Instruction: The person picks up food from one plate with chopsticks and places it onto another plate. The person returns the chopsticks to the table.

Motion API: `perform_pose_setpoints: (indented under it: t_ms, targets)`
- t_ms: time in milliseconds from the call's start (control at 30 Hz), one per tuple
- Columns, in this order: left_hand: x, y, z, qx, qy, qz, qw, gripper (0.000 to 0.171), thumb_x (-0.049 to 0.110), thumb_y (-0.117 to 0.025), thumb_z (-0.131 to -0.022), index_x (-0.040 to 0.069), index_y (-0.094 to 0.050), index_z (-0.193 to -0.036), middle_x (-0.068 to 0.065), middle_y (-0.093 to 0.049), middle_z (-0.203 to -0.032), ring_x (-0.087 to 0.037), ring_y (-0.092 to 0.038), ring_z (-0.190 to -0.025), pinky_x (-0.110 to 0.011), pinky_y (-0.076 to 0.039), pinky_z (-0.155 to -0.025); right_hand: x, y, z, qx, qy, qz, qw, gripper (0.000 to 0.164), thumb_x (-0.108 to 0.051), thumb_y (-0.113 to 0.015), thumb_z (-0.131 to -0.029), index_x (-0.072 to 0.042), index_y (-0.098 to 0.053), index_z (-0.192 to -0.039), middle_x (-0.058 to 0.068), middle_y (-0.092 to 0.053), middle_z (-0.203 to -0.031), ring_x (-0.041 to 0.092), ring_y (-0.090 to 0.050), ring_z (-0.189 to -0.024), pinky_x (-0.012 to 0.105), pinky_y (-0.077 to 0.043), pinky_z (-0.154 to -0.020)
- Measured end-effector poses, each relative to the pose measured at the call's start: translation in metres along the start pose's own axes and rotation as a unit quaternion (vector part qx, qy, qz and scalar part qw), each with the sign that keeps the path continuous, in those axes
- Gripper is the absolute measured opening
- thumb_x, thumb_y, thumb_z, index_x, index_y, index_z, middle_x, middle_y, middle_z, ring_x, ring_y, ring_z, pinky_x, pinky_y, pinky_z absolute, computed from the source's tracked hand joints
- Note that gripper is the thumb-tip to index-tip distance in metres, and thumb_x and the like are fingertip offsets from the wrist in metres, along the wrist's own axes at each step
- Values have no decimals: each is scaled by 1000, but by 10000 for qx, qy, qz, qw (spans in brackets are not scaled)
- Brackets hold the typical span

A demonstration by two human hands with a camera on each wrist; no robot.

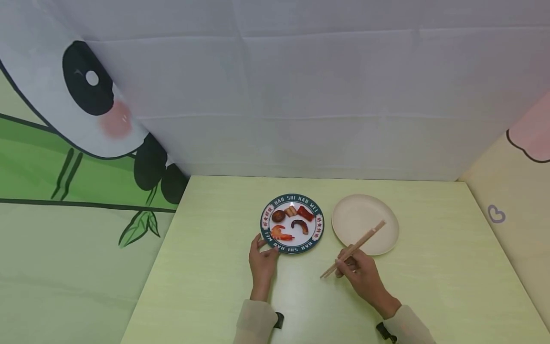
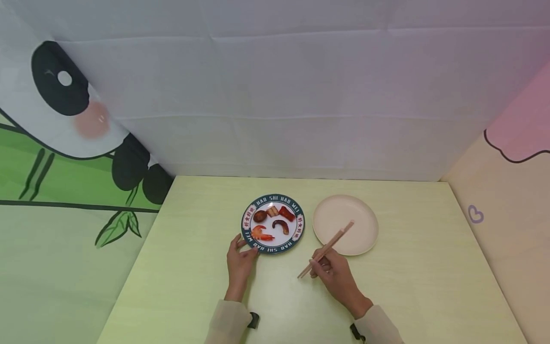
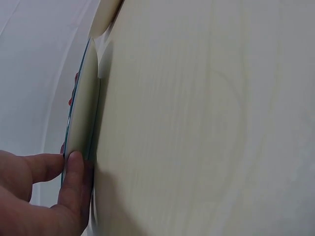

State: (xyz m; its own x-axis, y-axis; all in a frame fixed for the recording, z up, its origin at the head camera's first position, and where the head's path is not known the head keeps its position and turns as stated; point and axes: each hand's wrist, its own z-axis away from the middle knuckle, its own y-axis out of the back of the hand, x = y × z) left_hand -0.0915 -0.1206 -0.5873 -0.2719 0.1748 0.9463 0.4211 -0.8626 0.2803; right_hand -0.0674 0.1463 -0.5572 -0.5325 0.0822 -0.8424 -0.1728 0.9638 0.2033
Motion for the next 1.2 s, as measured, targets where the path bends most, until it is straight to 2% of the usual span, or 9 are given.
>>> perform_pose_setpoints:
  t_ms: [167,333,433,567,767,900,1033,1200]
  targets:
    - [-2,-1,-1,-5,-7,21,10000,69,-5,-74,-90,-4,-46,-153,-23,-64,-130,-30,-74,-91,-39,-69,-79,2,0,-1,31,-44,-209,9998,28,28,-64,-87,0,-65,-92,14,-60,-84,10,-73,-69,23,-67,-56]
    - [-2,-1,-1,-10,22,9,10000,69,-5,-74,-91,-4,-46,-154,-23,-64,-131,-30,-74,-91,-40,-69,-80,-1,0,-2,-24,-258,-442,9987,21,26,-65,-88,5,-65,-92,18,-61,-85,10,-74,-74,24,-69,-60]
    - [-1,-1,-1,-22,74,-8,10000,69,-4,-74,-91,-3,-46,-154,-22,-64,-131,-30,-74,-92,-38,-69,-80,-2,1,-3,-31,-260,43,9996,18,20,-72,-87,2,-71,-92,11,-65,-85,5,-69,-76,17,-65,-59]
    - [0,-1,0,-34,142,-56,9999,69,-2,-74,-92,-1,-46,-155,-20,-64,-132,-29,-74,-94,-38,-69,-81,-1,0,-5,-89,-113,607,9981,18,14,-78,-85,-2,-80,-93,4,-69,-87,7,-64,-75,11,-58,-56]
    - [-1,-1,-1,-27,111,-72,9999,69,-3,-73,-92,-2,-46,-154,-21,-64,-132,-29,-74,-93,-41,-69,-82,1,-1,-3,-233,-338,6,9992,20,18,-65,-94,6,-79,-101,14,-69,-93,13,-73,-80,17,-67,-67]
    - [-2,-1,-1,-25,84,-54,9999,69,-4,-73,-91,-3,-46,-154,-22,-64,-132,-30,-74,-93,-41,-69,-81,0,-2,-3,-201,-471,-271,9983,23,17,-58,-99,6,-78,-101,17,-70,-93,11,-74,-84,19,-68,-72]
    - [-1,-1,-1,-32,87,-49,9999,69,-4,-74,-91,-2,-46,-154,-21,-64,-132,-30,-74,-93,-41,-69,-81,-2,-4,-3,-90,-512,-273,9983,23,15,-58,-100,3,-78,-100,16,-72,-89,9,-74,-83,19,-68,-72]
    - [-1,-1,-1,-34,85,-56,9999,69,-4,-74,-91,-2,-46,-154,-21,-64,-132,-29,-75,-92,-35,-69,-78,-3,-4,-4,-114,-676,-687,9953,20,15,-53,-102,11,-73,-105,25,-71,-91,13,-78,-83,30,-71,-68]
